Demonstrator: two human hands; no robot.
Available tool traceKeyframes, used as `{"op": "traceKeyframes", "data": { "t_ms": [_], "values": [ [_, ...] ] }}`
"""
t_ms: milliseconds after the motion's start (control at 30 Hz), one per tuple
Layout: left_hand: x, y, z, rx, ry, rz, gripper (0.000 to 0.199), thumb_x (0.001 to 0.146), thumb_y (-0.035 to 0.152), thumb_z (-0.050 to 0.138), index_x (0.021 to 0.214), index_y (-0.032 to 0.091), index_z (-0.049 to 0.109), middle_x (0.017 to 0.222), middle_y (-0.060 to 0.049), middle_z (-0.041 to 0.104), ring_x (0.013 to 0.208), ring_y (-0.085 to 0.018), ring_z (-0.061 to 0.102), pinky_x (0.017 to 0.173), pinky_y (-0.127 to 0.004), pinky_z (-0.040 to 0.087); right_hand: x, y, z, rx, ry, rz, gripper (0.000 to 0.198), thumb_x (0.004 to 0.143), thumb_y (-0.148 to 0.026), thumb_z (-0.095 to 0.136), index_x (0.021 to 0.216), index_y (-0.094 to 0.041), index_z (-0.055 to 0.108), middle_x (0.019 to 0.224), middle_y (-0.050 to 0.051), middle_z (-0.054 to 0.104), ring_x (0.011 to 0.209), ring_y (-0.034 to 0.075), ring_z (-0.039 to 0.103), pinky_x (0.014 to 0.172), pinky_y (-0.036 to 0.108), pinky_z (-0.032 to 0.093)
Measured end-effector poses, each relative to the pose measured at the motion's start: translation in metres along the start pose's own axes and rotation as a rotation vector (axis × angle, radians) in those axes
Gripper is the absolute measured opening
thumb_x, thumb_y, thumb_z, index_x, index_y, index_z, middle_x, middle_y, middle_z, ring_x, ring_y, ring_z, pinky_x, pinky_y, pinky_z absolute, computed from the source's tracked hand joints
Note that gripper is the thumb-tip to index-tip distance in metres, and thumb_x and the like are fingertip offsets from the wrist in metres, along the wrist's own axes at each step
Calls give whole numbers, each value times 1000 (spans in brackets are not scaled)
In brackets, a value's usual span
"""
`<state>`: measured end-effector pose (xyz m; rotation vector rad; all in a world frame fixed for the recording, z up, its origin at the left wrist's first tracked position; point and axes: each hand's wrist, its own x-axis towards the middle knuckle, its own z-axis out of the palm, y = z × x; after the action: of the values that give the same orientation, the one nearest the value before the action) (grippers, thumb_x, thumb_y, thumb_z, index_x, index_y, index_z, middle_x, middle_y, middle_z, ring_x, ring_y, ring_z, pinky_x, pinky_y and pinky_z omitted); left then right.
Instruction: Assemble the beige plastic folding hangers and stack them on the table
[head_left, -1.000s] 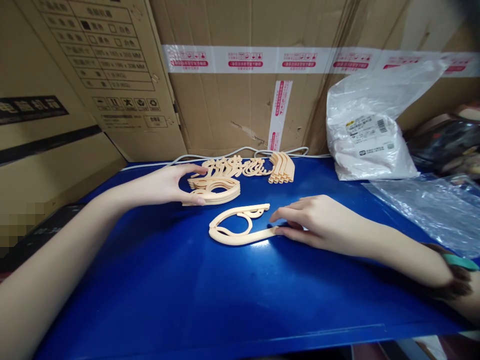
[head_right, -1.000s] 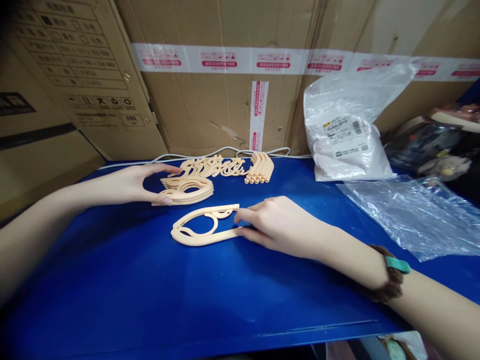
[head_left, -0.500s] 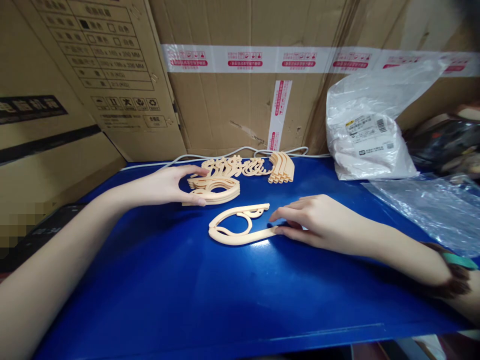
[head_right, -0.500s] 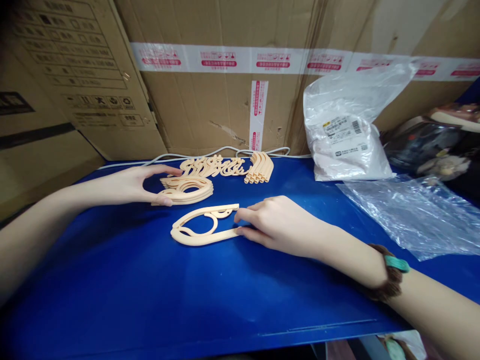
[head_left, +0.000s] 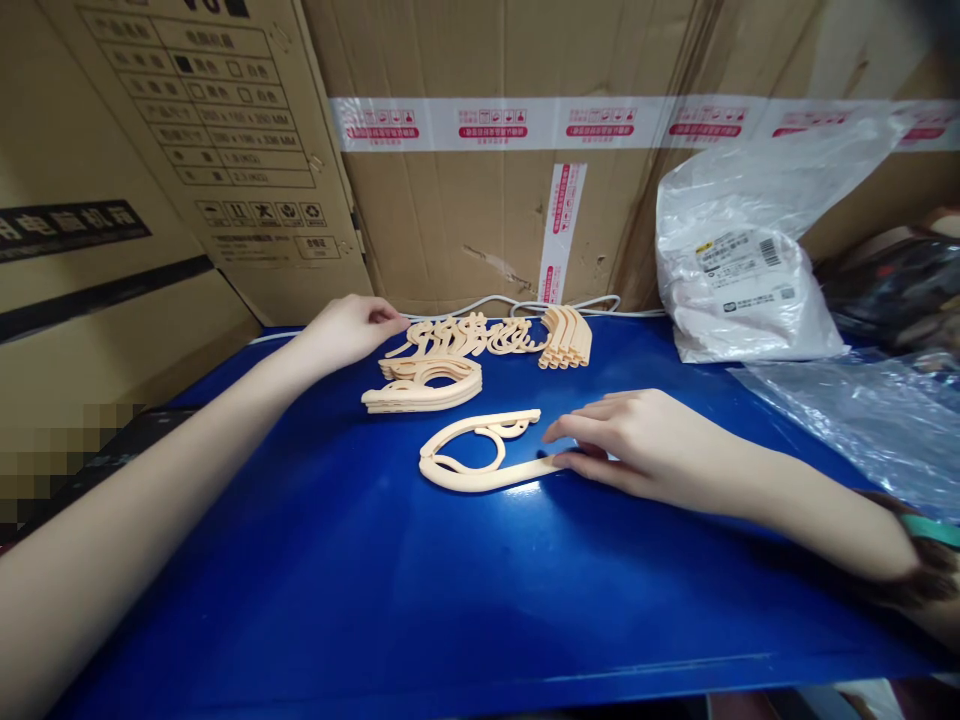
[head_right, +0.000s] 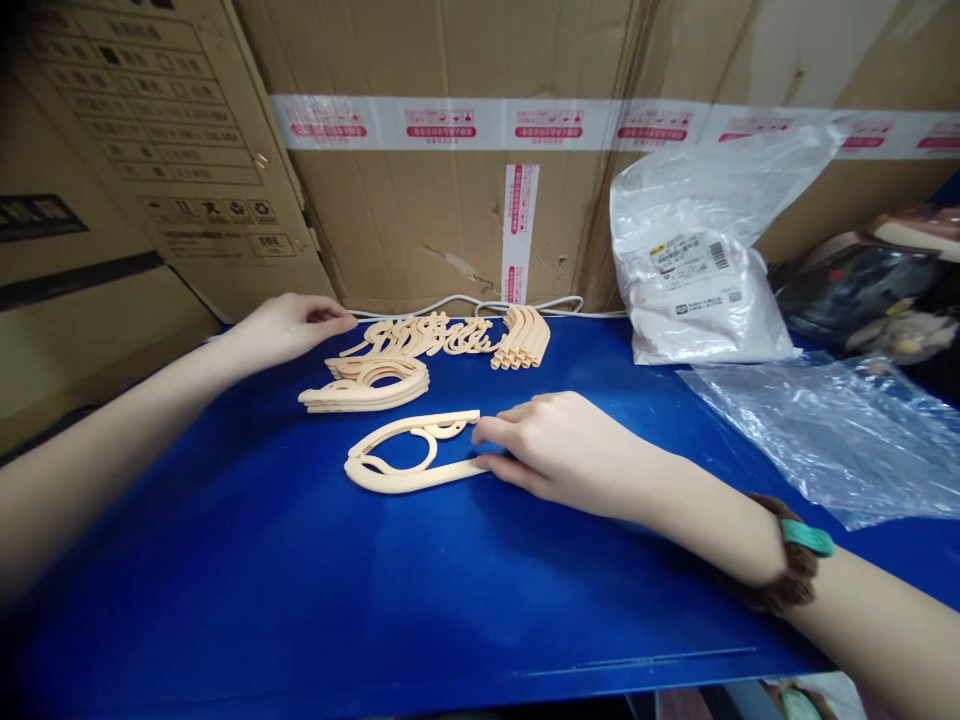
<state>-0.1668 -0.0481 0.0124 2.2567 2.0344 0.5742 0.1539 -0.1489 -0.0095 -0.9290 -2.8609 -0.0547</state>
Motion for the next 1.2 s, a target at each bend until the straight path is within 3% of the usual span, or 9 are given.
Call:
{"op": "traceKeyframes", "data": {
  "t_ms": [133,233,467,700,933,1200],
  "values": [
    [27,-6,7,54,-47,-125,38,72,57,57,70,21,66,84,-8,72,79,-27,64,62,-31,43,-1,0,-2,1,-1,1,26,97,-33,45,109,-21,64,87,5,71,73,18,66,64,27,42],
    [41,-6,14,24,-104,-145,42,64,62,63,61,21,62,77,-8,70,76,-26,63,60,-30,42,-1,0,-2,3,-9,4,26,97,-34,45,107,-20,64,85,5,71,73,18,65,64,27,42],
    [56,7,26,-22,-93,-90,43,61,62,67,70,21,64,86,-10,71,87,-28,62,64,-31,42,-1,1,-1,3,-15,6,25,97,-34,45,107,-21,64,84,4,70,73,18,65,65,27,41],
    [61,21,32,-53,-171,-62,41,57,60,71,57,20,61,63,-7,66,70,-24,60,58,-30,37,-2,2,-1,-2,-24,0,27,98,-36,43,106,-21,64,82,3,68,70,17,63,64,27,40],
    [71,21,39,-118,-216,-74,40,55,58,71,56,19,62,57,-5,60,62,-20,55,56,-29,36,-1,3,-1,9,-25,1,27,97,-35,44,108,-20,64,82,4,69,71,17,64,64,27,40],
    [70,24,25,-198,-279,-97,36,59,54,68,64,19,66,57,-3,53,61,-18,49,55,-29,31,-1,3,-1,24,-11,-6,26,97,-34,45,108,-20,64,86,5,71,75,17,65,66,26,41]
  ]
}}
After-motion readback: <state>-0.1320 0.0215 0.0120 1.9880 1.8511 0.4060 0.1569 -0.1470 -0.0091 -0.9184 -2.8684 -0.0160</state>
